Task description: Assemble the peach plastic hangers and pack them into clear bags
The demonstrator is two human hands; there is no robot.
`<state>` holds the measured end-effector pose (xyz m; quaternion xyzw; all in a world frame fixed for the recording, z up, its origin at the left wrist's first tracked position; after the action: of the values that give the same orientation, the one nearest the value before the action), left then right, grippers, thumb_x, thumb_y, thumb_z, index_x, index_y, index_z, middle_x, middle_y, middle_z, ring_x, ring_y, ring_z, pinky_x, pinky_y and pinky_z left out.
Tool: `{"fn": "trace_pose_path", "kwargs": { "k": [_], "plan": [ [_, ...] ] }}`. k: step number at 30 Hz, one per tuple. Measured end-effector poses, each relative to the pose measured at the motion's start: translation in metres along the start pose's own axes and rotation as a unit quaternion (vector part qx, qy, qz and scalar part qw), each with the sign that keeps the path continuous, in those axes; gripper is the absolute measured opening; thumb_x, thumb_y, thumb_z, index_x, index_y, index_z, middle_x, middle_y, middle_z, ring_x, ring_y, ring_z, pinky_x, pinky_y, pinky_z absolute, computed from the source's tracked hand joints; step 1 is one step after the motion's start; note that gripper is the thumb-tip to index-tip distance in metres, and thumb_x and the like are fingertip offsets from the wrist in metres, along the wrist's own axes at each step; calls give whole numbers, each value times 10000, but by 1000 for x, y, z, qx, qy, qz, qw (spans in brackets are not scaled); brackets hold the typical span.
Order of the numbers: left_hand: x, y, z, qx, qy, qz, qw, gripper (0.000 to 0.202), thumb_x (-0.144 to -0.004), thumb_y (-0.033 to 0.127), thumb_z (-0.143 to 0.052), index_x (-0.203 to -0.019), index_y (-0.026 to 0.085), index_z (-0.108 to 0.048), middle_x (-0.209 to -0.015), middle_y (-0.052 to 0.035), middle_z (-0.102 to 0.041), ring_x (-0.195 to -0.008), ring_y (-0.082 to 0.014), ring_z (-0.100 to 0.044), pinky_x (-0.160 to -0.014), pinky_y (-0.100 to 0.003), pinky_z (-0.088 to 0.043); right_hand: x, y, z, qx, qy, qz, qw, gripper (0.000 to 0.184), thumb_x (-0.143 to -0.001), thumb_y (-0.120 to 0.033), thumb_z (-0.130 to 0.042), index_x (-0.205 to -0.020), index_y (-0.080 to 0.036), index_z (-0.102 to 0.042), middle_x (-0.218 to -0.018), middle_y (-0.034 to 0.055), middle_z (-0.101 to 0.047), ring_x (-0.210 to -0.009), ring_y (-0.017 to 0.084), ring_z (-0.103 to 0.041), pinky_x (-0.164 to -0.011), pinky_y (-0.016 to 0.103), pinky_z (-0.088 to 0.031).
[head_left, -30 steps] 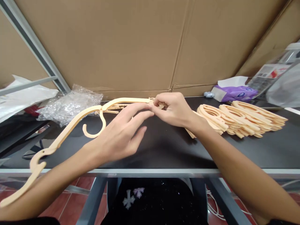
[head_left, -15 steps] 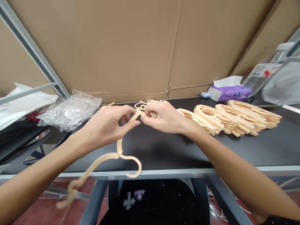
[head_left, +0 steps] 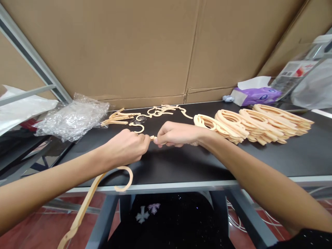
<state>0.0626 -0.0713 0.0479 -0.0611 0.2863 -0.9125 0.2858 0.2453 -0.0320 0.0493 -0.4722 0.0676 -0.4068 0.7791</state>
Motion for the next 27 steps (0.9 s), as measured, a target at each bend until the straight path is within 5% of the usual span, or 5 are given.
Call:
{"fn": "trace_pose_path", "kwargs": {
  "k": [7, 13, 17, 22, 27],
  "plan": [
    [-11, 5, -29, 18, -36, -87, 995, 117, -761, 31, -555, -784, 127, -618, -580, -57, -611, -417, -196, -549, -420, -304, -304, -16, 13, -5, 100, 14, -9, 995, 215, -838, -301, -618, -666, -173, -636, -607, -16, -487, -550, 103, -357, -511, 279, -231],
    [-18, 1, -36, 50, -80, -50, 994, 144, -784, 20, -547, -828, 92, -664, -599, -87, -642, -450, -196, -557, -453, -308, -318, -12, 5, -15, 319, 73, 0, 945, 265, -896, -291, -536, -720, -179, -700, -709, 82, -643, -646, 183, -544, -597, 310, -313],
    [-13, -4, -33, 81, -109, 4, 991, 185, -832, 27, -515, -890, 94, -678, -703, -110, -703, -497, -195, -579, -496, -306, -344, -6, 2, -12, 354, 125, 5, 927, 329, -960, -378, -508, -838, -203, -758, -818, 116, -721, -729, 223, -625, -635, 320, -335],
    [-5, -17, -35, 180, -45, 48, 981, 244, -973, 127, -442, -851, 138, -654, -684, -69, -671, -528, -179, -575, -540, -302, -358, 3, -1, 6, 352, 248, 60, 901, 288, -995, -343, -518, -904, -228, -765, -889, 60, -758, -800, 201, -632, -664, 313, -308],
    [1, -25, -36, 339, 20, 52, 939, 348, -1027, 215, -426, -738, 167, -612, -610, -6, -598, -511, -119, -486, -554, -263, -351, 3, -1, 2, 378, 142, 89, 910, 341, -1025, -353, -464, -898, -214, -748, -901, 76, -751, -759, 190, -604, -643, 320, -267]
  ]
}}
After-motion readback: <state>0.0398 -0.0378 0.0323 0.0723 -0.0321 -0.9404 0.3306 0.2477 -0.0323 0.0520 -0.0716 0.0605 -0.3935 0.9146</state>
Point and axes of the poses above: each hand's wrist, its own x-axis away from the middle knuckle, its own z-axis out of the back of the hand, y = z × x, the point moved 2 cm from there along -x, towards the middle knuckle
